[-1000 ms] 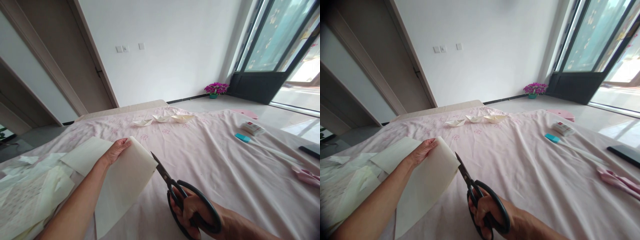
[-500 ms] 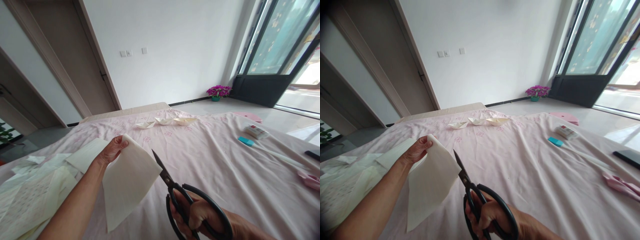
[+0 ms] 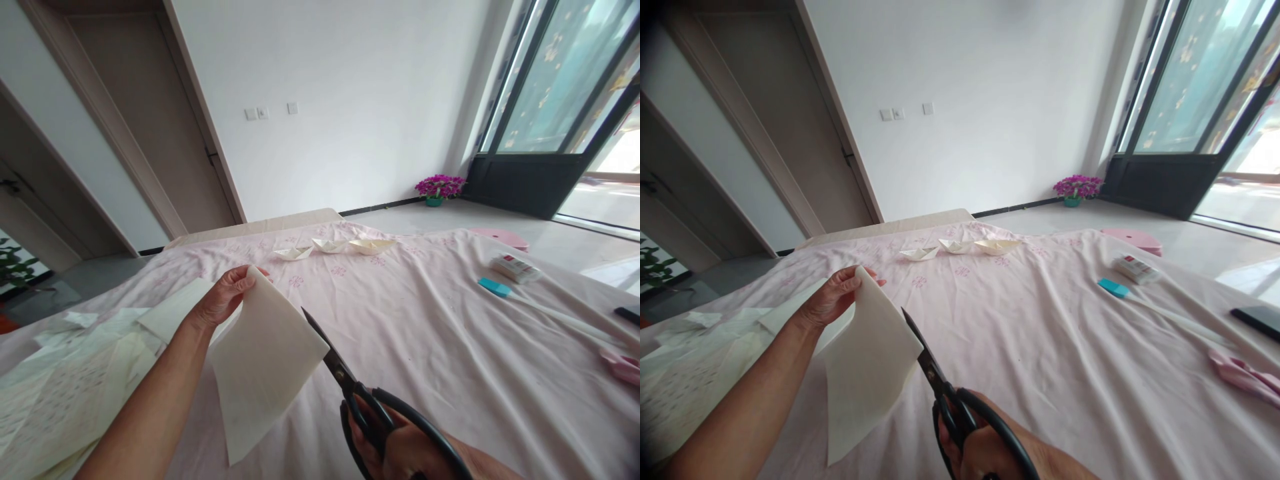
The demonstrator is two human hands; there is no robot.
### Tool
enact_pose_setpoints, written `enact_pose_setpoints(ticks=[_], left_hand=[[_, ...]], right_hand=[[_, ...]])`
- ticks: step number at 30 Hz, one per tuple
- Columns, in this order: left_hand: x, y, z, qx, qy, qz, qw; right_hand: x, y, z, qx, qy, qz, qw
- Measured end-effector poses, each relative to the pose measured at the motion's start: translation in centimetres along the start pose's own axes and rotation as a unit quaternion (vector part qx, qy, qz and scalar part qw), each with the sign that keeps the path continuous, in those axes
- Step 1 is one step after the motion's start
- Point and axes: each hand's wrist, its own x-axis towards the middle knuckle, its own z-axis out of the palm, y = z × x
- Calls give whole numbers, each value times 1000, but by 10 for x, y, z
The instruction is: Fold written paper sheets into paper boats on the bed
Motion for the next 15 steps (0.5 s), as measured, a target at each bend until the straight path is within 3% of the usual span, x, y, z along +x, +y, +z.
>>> enact_pose_setpoints(ticks=[5, 10, 15], left_hand=[[0, 2, 6, 34, -8, 1, 999], [2, -5, 10, 41, -20, -10, 999], [4, -9, 11, 51, -16, -14, 998]], right_hand=[[0, -2, -3, -72, 5, -17, 997], [6, -16, 7, -62, 1, -16, 998], [15, -11, 0, -58, -7, -1, 998]])
